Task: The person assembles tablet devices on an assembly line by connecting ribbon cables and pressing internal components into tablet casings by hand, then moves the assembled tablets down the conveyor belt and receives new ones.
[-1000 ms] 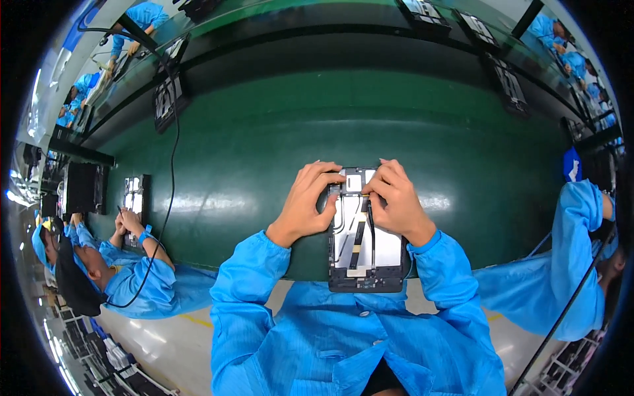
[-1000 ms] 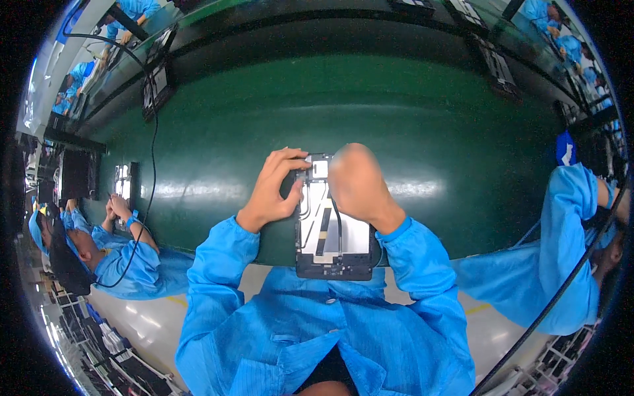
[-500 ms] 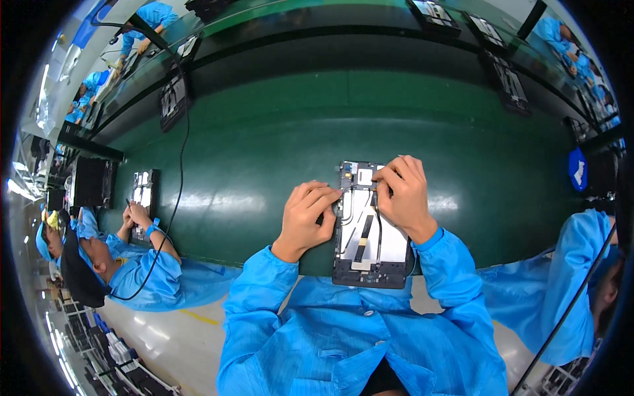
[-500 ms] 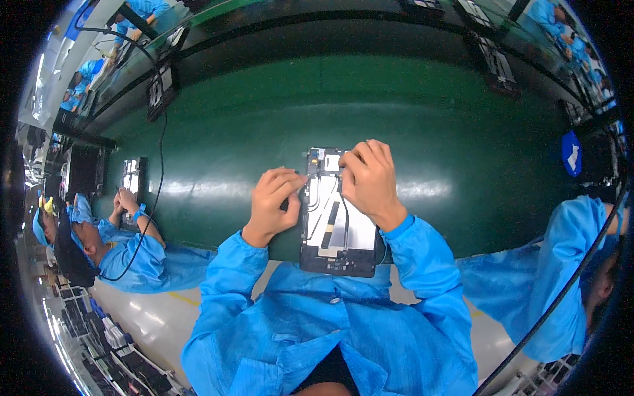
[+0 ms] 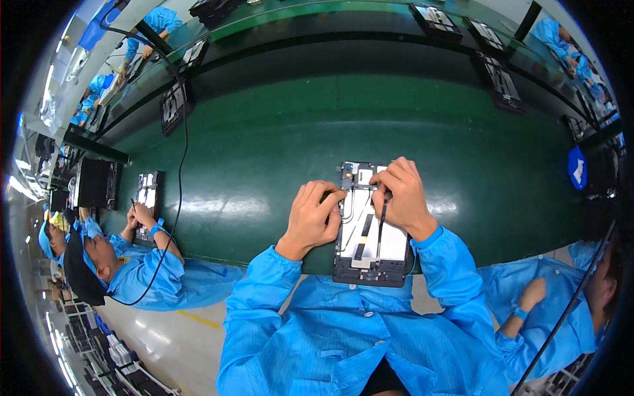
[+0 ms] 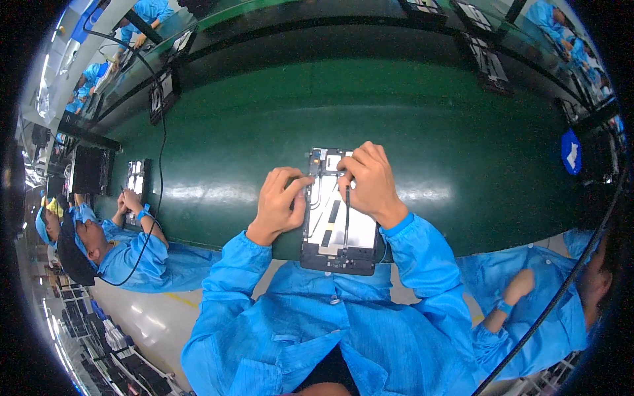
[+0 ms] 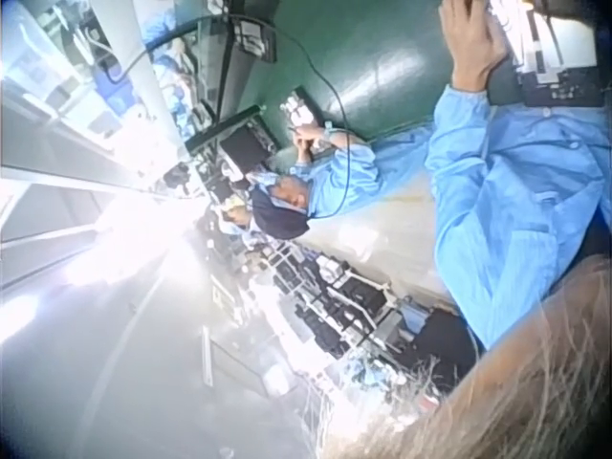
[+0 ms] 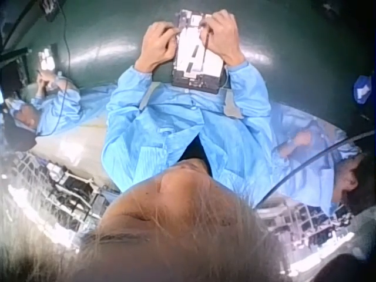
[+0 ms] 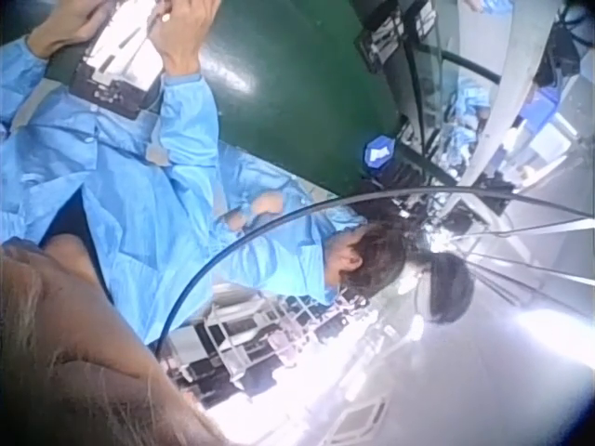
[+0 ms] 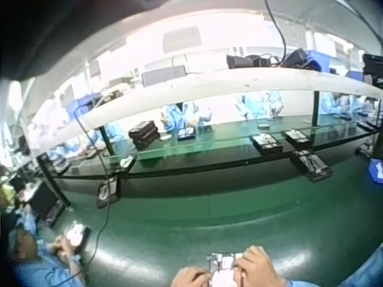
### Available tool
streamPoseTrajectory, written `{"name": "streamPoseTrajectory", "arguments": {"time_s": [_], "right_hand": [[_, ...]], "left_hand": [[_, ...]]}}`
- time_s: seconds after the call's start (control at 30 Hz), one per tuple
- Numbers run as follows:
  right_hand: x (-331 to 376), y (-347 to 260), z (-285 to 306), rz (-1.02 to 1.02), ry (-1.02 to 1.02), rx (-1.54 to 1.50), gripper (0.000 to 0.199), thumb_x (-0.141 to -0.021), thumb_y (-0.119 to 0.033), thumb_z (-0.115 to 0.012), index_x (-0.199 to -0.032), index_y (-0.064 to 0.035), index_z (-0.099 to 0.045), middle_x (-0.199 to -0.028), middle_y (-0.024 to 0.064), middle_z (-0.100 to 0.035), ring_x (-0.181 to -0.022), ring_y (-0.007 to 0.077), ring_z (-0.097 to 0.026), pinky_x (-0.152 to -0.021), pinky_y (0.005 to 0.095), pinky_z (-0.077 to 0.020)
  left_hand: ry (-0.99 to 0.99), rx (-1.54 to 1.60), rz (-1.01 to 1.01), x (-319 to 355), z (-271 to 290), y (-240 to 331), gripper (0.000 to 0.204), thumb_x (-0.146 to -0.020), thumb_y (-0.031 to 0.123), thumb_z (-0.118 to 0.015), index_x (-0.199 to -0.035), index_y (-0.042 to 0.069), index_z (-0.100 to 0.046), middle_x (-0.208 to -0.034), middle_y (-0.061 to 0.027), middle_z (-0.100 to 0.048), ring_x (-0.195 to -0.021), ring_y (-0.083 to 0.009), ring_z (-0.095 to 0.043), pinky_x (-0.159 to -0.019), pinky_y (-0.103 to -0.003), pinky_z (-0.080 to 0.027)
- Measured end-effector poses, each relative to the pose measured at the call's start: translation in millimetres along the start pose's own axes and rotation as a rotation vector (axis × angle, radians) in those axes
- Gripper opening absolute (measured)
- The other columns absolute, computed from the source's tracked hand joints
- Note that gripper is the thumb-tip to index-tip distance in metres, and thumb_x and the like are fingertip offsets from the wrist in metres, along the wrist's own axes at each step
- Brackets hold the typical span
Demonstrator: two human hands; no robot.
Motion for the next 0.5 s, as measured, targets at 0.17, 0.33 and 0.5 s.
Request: {"name": "streamPoseTrajectory", "arguments": {"time_s": [0.17,0.33,0.5], "right_hand": [[0,0,0,0.013,0.012,-0.049,0.015,-0.065,-0.001,-0.069,-0.079,-0.0044,-0.074,-0.073,0.0089,-0.060,-0.083,0.0304,-0.060,-0.080,0.0425,-0.0485],[3,8,0,-0.040,-0.037,-0.088,0.012,-0.061,-0.004,-0.076,-0.071,-0.0050,-0.069,-0.068,0.0070,-0.061,-0.085,0.0289,-0.061,-0.082,0.0427,-0.0480],[2,13,3,-0.078,-0.050,-0.134,0.009,-0.061,-0.002,-0.073,-0.066,-0.0058,-0.066,-0.067,0.0065,-0.062,-0.083,0.0279,-0.062,-0.080,0.0404,-0.0464]], "left_hand": [[0.000,-0.033,-0.022,-9,-2,3,0.029,-0.084,0.002,-0.071,-0.113,0.004,-0.077,-0.111,-0.0147,-0.069,-0.102,-0.0354,-0.066,-0.089,-0.047,-0.052],[-0.078,-0.004,-0.028,-17,-11,12,0.036,-0.086,0.006,-0.070,-0.121,0.004,-0.075,-0.119,-0.0176,-0.066,-0.112,-0.0384,-0.063,-0.097,-0.051,-0.050],[-0.165,0.020,0.020,-19,-22,7,0.043,-0.086,0.008,-0.067,-0.128,0.005,-0.070,-0.127,-0.0205,-0.061,-0.121,-0.0416,-0.057,-0.106,-0.054,-0.045]]}}
Point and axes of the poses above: each hand's wrist, its own x-axis away from the middle knuckle, its own z-axis out of the back of the hand, y = z × x, the point moved 9 cm from there along -x, towards the middle knuckle
